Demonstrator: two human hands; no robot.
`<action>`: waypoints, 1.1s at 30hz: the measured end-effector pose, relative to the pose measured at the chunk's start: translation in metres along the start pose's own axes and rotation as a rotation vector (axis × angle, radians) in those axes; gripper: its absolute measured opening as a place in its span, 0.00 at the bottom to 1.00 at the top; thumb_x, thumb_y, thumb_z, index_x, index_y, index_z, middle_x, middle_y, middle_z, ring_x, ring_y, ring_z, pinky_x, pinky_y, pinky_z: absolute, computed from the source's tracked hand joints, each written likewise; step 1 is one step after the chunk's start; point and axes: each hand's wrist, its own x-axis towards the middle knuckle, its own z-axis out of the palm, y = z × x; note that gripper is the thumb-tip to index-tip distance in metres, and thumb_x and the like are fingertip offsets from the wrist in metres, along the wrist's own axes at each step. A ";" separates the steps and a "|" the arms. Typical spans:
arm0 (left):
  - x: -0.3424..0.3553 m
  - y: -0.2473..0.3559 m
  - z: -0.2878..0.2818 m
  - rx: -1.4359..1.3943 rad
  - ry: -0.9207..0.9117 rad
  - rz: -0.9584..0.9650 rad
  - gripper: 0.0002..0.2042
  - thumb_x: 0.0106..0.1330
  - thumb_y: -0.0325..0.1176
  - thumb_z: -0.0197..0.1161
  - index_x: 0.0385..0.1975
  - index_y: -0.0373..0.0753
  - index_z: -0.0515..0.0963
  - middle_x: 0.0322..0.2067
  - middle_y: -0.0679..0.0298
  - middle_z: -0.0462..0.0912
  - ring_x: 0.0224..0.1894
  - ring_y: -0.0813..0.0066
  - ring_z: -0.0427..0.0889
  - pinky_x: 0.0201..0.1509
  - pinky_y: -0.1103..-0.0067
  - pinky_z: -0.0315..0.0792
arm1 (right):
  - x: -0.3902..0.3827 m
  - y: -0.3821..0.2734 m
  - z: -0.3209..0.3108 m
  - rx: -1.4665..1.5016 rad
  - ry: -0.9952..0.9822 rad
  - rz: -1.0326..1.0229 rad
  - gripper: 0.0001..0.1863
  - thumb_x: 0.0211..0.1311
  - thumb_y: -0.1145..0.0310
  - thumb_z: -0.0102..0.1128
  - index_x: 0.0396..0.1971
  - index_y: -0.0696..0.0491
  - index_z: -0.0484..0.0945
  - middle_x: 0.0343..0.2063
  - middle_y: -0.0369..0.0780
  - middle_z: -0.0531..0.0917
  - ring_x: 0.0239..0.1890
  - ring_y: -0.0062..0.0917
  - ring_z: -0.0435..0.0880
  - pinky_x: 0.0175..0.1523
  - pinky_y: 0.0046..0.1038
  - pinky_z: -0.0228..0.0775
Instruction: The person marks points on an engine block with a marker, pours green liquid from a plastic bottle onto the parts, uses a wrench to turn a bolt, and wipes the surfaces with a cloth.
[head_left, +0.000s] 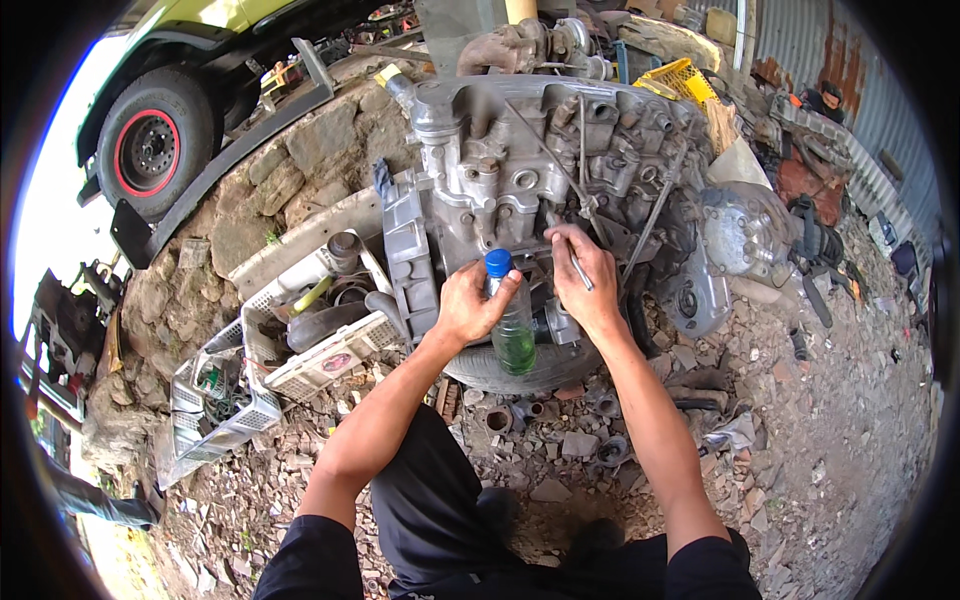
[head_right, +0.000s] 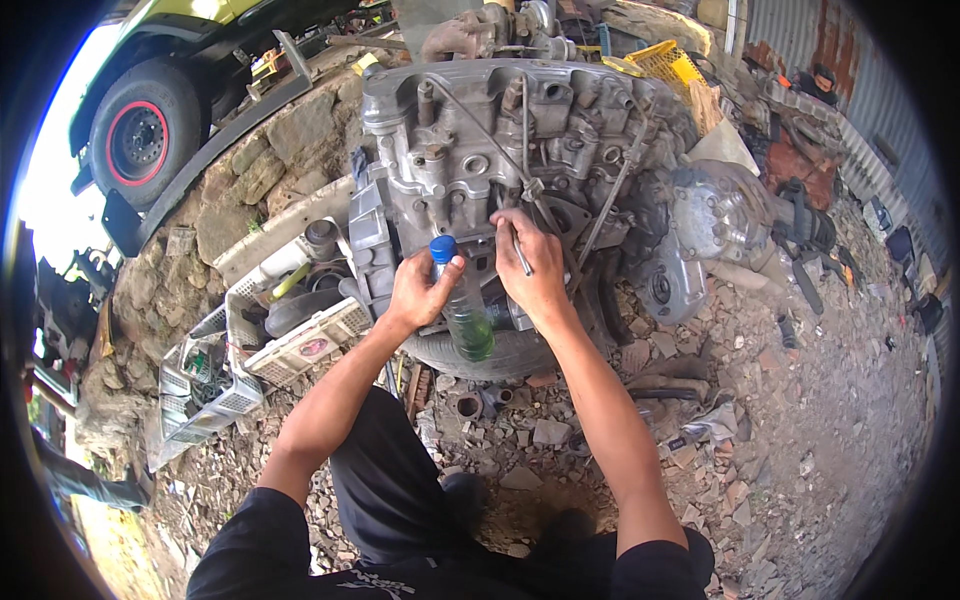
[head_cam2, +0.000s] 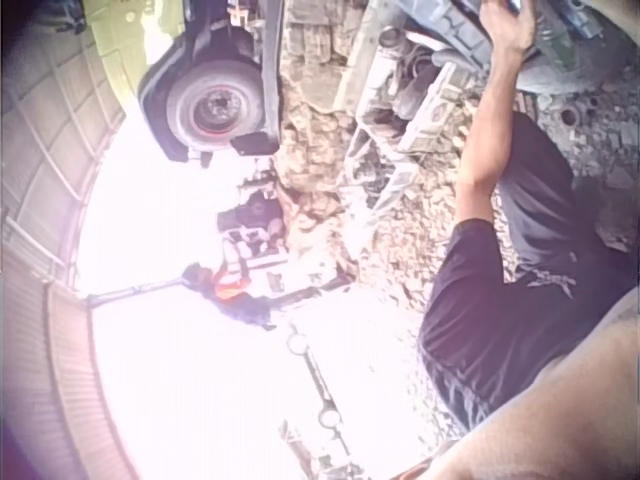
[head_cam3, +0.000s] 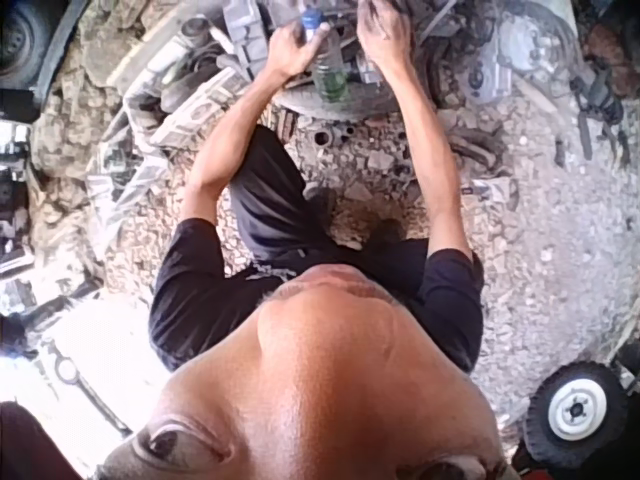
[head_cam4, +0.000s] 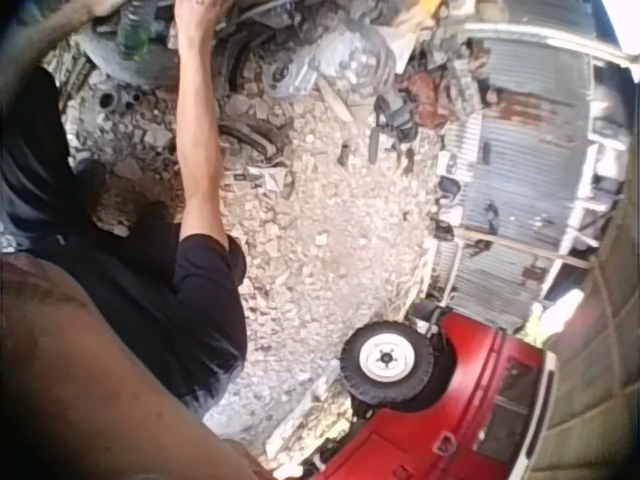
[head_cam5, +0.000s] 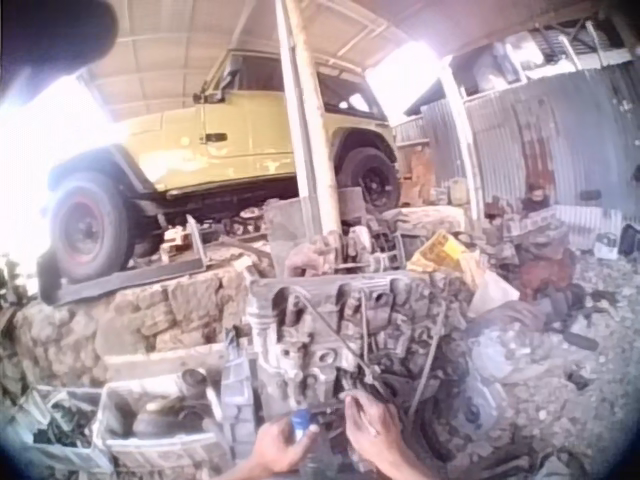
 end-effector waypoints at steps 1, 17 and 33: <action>-0.001 0.000 -0.001 -0.004 -0.001 0.005 0.22 0.68 0.52 0.61 0.32 0.34 0.81 0.26 0.51 0.82 0.30 0.52 0.83 0.37 0.63 0.74 | 0.003 -0.008 -0.003 0.007 0.001 0.087 0.06 0.68 0.72 0.55 0.40 0.55 0.79 0.19 0.48 0.80 0.24 0.41 0.85 0.29 0.36 0.71; 0.000 0.013 0.002 0.019 0.010 0.063 0.20 0.69 0.49 0.60 0.33 0.34 0.81 0.27 0.50 0.82 0.32 0.51 0.83 0.39 0.63 0.74 | -0.004 0.008 -0.003 -0.029 -0.123 0.016 0.05 0.68 0.74 0.53 0.39 0.56 0.77 0.23 0.50 0.82 0.30 0.48 0.84 0.34 0.41 0.73; 0.001 -0.002 0.006 -0.015 0.091 0.087 0.24 0.66 0.54 0.63 0.27 0.34 0.78 0.23 0.49 0.79 0.28 0.46 0.80 0.33 0.59 0.72 | -0.004 0.002 -0.001 -0.147 -0.120 -0.008 0.05 0.68 0.73 0.53 0.39 0.55 0.76 0.24 0.52 0.82 0.28 0.49 0.84 0.33 0.44 0.72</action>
